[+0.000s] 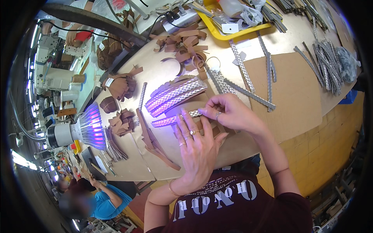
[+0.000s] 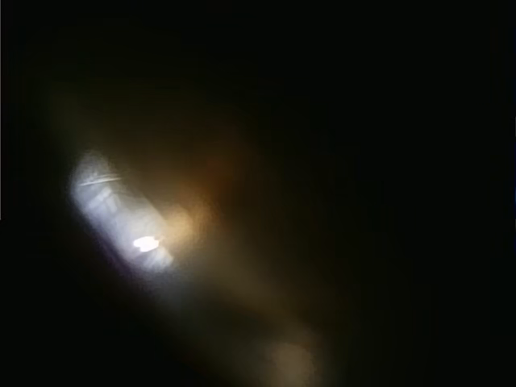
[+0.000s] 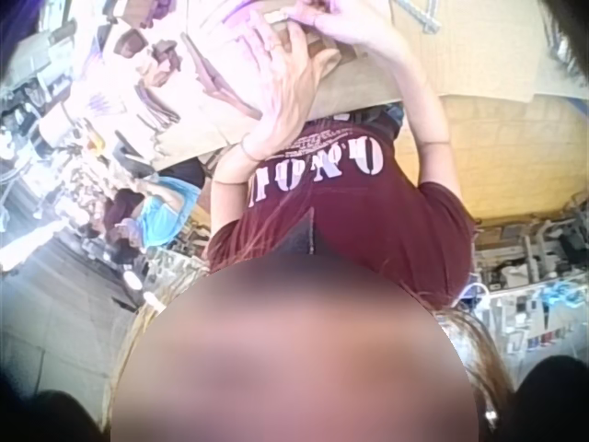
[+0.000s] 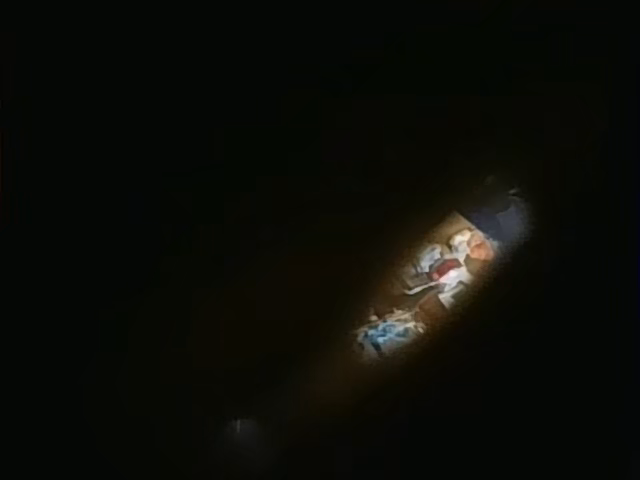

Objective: The person wraps silver braided cords around a cylindrical cardboard form, stacking them in parallel rows. They also handle brown leather strips, folding and placing them on the form. The work is done by hand under a purple work lamp in a workshop setting.

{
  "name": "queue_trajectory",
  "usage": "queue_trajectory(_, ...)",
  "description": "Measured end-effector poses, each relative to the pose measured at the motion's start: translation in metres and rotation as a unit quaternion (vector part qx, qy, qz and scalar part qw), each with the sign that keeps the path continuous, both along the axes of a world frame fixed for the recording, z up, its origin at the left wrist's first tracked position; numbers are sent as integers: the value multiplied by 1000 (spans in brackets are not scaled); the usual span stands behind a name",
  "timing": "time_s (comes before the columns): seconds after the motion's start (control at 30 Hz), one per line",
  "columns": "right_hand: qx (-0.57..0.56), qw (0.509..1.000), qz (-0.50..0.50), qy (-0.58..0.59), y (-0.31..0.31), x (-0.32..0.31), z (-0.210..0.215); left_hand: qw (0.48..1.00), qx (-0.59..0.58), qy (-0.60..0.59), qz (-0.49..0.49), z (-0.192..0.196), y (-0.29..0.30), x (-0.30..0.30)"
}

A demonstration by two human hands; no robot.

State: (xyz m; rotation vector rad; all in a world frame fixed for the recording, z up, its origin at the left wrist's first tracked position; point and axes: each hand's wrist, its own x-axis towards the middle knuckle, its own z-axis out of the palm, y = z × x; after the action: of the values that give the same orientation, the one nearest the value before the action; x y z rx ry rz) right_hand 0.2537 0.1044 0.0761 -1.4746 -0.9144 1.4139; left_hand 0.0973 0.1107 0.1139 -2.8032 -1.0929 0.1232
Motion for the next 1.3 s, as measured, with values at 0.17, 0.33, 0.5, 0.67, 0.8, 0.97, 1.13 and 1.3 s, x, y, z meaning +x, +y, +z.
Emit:
queue_trajectory(0.17, 93, 993, -56, -34, -3, -4, 22, 999, -21, -35, 20, -1, 0, 0)
queue_trajectory(0.33, 62, 996, -59, -39, 2, -1, 15, 999, -7, -32, 5, 1, 3, -1)
queue_trajectory(0.5, 23, 997, -69, -4, -5, -4, -3, 999, -10, -30, 0, 1, 3, -1)
queue_trajectory(0.67, 22, 997, -75, 26, -7, -6, -13, 1000, -2, -27, -5, 0, 3, -1)
queue_trajectory(0.8, 24, 997, -77, 10, -6, -9, -19, 1000, 3, -25, -5, -1, 2, -1)
queue_trajectory(0.97, 8, 996, -89, 11, -9, -14, -26, 1000, 10, -20, -7, -2, 3, -1)
queue_trajectory(1.13, 24, 995, -102, -7, -8, -18, -32, 1000, 5, -21, -5, -2, 2, -1)
queue_trajectory(1.3, 8, 998, -53, -37, -6, -11, -31, 999, -21, -25, -2, -3, 2, -3)
